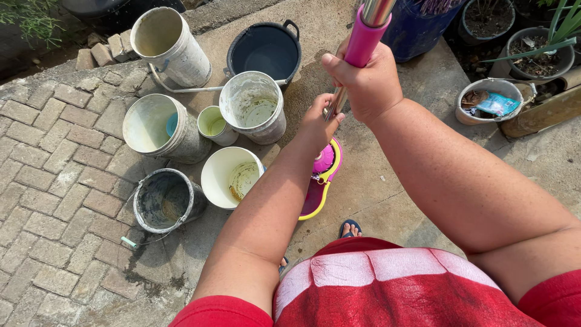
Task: The person cleans a mop head by spinning it in a specialized bucket, pours water between several buckets and containers, and rinses the mop head in water.
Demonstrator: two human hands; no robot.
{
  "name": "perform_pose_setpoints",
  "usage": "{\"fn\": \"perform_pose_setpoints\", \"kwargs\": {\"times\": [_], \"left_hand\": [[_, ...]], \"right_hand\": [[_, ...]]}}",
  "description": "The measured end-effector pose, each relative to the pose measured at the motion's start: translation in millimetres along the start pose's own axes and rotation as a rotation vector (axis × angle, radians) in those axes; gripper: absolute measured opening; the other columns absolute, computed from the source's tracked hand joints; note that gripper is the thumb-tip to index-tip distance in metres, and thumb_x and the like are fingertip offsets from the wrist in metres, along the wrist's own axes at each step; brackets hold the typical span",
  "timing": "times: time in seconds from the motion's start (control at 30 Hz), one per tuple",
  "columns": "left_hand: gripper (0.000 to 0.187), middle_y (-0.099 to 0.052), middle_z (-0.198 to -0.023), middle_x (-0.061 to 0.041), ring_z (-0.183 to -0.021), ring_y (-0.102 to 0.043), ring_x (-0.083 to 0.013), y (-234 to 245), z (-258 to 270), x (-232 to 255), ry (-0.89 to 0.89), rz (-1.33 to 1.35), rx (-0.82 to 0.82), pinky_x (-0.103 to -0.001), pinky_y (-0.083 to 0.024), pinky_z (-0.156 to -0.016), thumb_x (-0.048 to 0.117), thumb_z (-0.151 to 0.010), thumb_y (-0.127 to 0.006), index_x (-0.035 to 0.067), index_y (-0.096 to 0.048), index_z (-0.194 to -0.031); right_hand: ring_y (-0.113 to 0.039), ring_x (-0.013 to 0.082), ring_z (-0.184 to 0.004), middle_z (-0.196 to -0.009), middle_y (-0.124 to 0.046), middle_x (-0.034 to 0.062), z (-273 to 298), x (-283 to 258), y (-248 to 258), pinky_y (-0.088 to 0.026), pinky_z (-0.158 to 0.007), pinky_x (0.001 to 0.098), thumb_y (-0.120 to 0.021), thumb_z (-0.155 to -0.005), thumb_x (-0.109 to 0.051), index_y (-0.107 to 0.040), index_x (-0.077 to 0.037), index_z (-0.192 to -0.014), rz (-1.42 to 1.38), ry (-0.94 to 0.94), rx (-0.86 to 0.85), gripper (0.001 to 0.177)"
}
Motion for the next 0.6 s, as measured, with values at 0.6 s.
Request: {"fn": "perform_pose_setpoints", "kwargs": {"times": [0.6], "left_hand": [[0.062, -0.064, -0.131, -0.006, -0.123, -0.062, -0.0197, 20, -11, 53, -0.023, 0.354, -0.042, -0.035, -0.051, -0.1, 0.009, -0.087, -0.068, 0.017, -0.045, -0.144]], "right_hand": [[-0.064, 0.0114, -0.068, -0.073, -0.065, -0.0014, -8, 28, -15, -0.053, -0.059, 0.0297, -0.083, -0.088, -0.021, -0.063, -0.006, -0.094, 0.449, -0.359, 0.055, 0.026]]}}
Point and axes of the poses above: each hand's wrist, its own z-axis away from the middle knuckle, its own y-axis out of the back of the hand, x = y × z, the point moved 6 cm from there along -z, towards the middle knuckle
